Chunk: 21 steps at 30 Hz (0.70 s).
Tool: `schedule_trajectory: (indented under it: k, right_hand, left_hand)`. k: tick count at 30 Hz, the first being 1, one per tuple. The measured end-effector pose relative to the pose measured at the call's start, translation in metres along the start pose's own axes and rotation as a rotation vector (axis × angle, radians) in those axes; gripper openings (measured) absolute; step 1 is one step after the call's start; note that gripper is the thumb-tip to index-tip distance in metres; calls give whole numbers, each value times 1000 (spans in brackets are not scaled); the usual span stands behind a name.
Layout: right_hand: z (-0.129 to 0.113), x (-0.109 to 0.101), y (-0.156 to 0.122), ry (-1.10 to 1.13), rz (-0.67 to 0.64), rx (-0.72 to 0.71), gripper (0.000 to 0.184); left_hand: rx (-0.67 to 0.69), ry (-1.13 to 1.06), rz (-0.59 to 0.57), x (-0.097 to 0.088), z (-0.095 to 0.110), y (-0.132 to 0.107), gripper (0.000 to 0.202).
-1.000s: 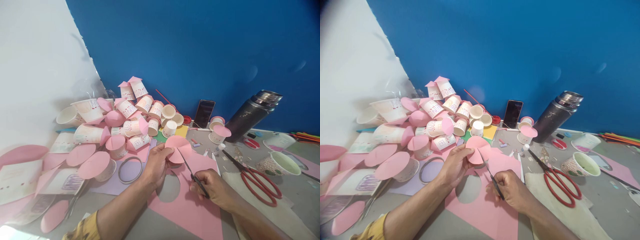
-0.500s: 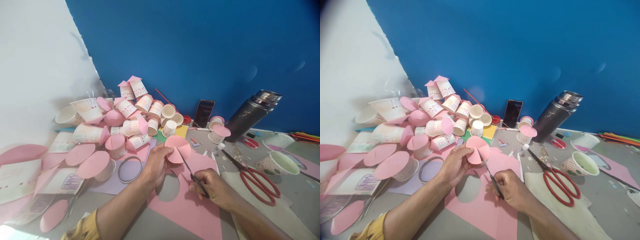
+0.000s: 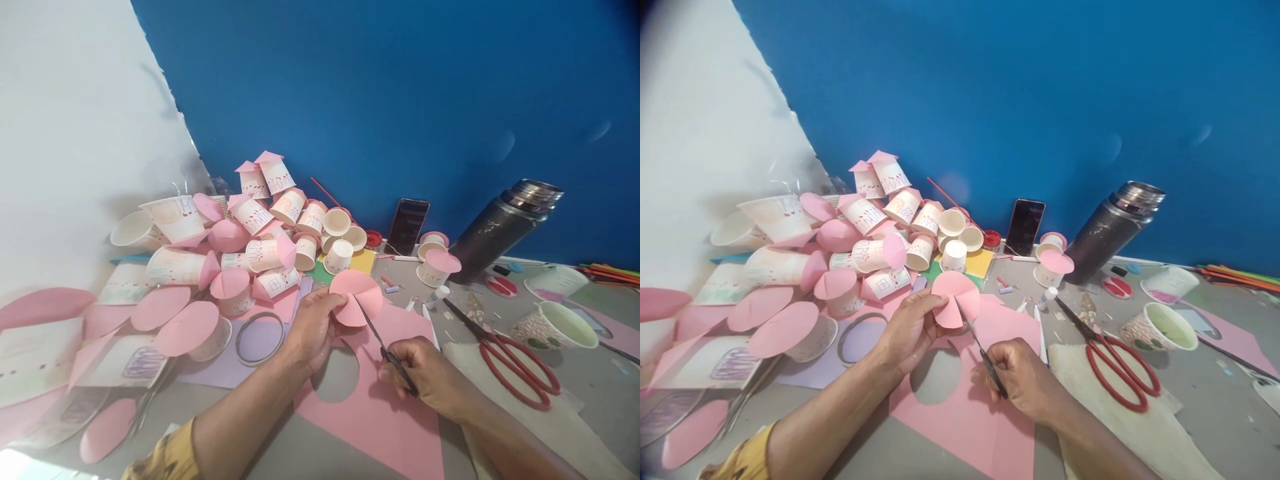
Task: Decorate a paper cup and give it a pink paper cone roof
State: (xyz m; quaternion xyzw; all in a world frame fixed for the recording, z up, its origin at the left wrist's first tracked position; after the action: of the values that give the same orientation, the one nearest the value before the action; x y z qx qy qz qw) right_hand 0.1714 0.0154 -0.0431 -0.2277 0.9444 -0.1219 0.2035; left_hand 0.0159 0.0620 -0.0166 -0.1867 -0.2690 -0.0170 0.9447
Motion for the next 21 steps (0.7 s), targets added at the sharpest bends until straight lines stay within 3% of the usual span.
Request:
schedule_trajectory:
  k: [12, 16, 21]
  right_hand:
    - [4, -2, 0, -29, 6, 11, 56]
    - [6, -5, 2, -93, 35, 29, 53]
    - [5, -16, 4, -306, 139, 34, 54]
  left_hand:
    - [-129, -54, 37, -6, -12, 3, 7]
    - [-180, -92, 11, -2, -15, 3, 16]
    - [-13, -140, 86, -13, 1, 7, 17]
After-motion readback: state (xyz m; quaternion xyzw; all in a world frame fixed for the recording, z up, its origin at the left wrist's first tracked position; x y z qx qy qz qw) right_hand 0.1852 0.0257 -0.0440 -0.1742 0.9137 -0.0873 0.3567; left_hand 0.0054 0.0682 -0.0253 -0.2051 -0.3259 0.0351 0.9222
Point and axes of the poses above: each hand's wrist, its own y-axis towards the middle knuckle, its own x-axis out of the palm, z = x × y, the point moved 9 cm from there along y, towards the middle knuckle, and after that the axes turned 2 degrees about -x, right-handed, at the moved point
